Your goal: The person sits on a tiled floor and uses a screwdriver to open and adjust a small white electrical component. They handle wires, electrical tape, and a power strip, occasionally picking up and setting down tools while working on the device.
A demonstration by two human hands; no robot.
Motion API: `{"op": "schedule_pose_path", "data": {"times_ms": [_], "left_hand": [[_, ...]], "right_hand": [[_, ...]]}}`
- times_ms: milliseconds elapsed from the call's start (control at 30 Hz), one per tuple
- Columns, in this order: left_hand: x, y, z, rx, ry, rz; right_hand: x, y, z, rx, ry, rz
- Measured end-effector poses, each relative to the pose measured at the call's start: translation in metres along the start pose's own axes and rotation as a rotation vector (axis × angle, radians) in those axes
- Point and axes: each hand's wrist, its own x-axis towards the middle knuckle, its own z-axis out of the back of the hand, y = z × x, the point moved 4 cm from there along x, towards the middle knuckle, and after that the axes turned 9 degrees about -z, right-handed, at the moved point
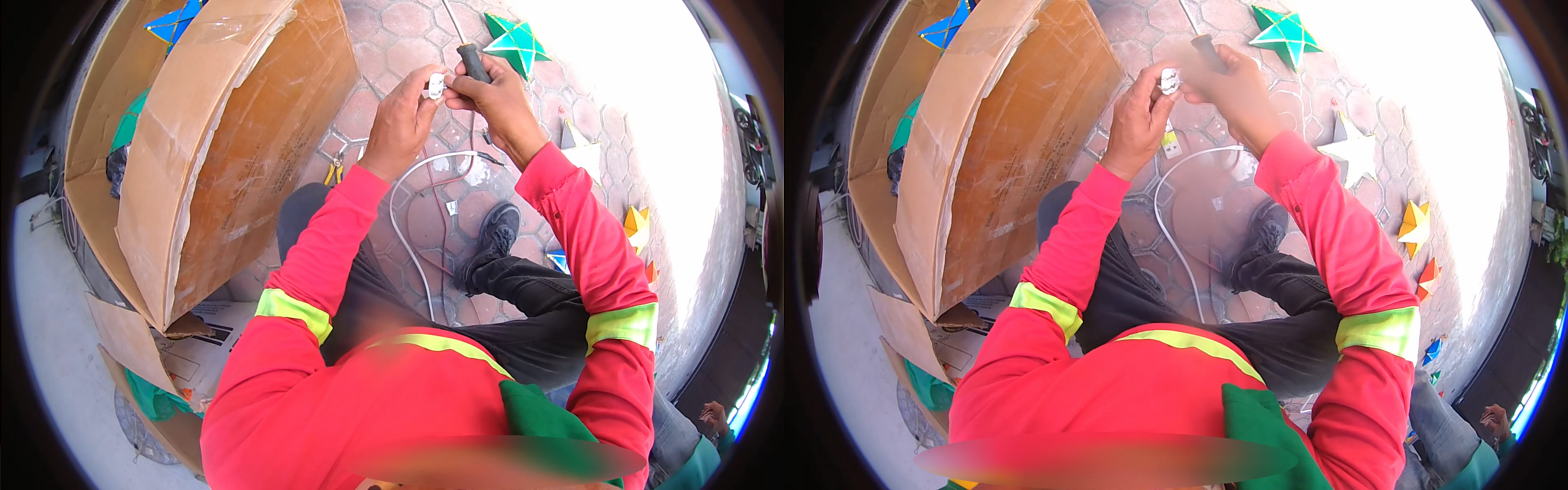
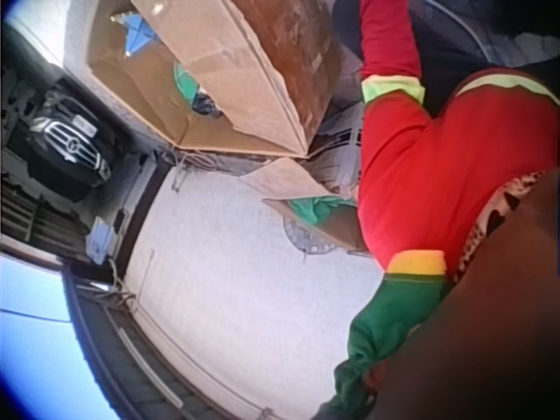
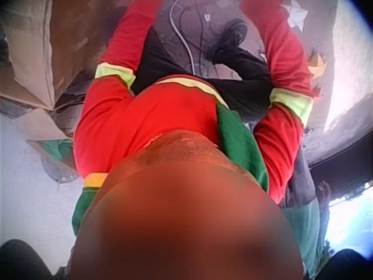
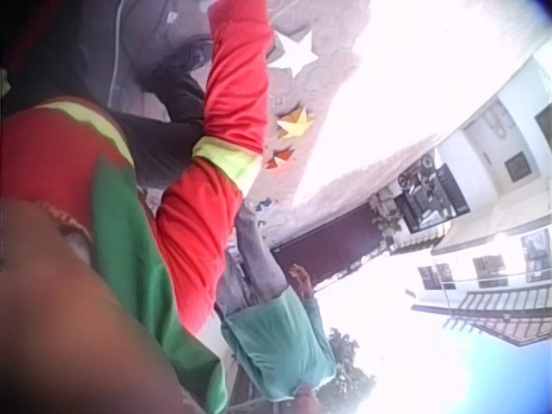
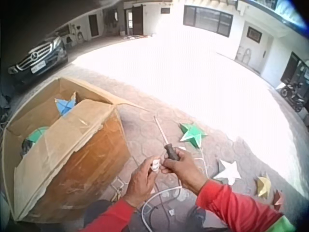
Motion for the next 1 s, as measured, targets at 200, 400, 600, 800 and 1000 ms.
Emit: {"op": "schedule_pose_path", "data": {"times_ms": [200, 400, 600, 800, 1000], "left_hand": [[0.002, 0.019, -0.005, -0.300, -0.111, 0.073], [0.000, 0.019, -0.002, -0.200, -0.078, -0.006], [-0.003, 0.022, -0.004, -0.438, -0.102, 0.032], [-0.007, 0.033, -0.010, -0.985, -0.150, 0.363], [0.000, 0.035, 0.006, -1.015, -0.177, 0.313]], "right_hand": [[0.010, -0.013, -0.006, 0.253, 0.004, -0.153], [-0.003, -0.032, -0.015, 0.565, -0.057, -0.243], [-0.012, -0.041, -0.024, 0.688, -0.088, -0.304], [-0.025, -0.022, -0.032, 0.518, -0.057, -0.025], [-0.032, -0.020, -0.023, -0.009, -0.126, 0.019]]}}
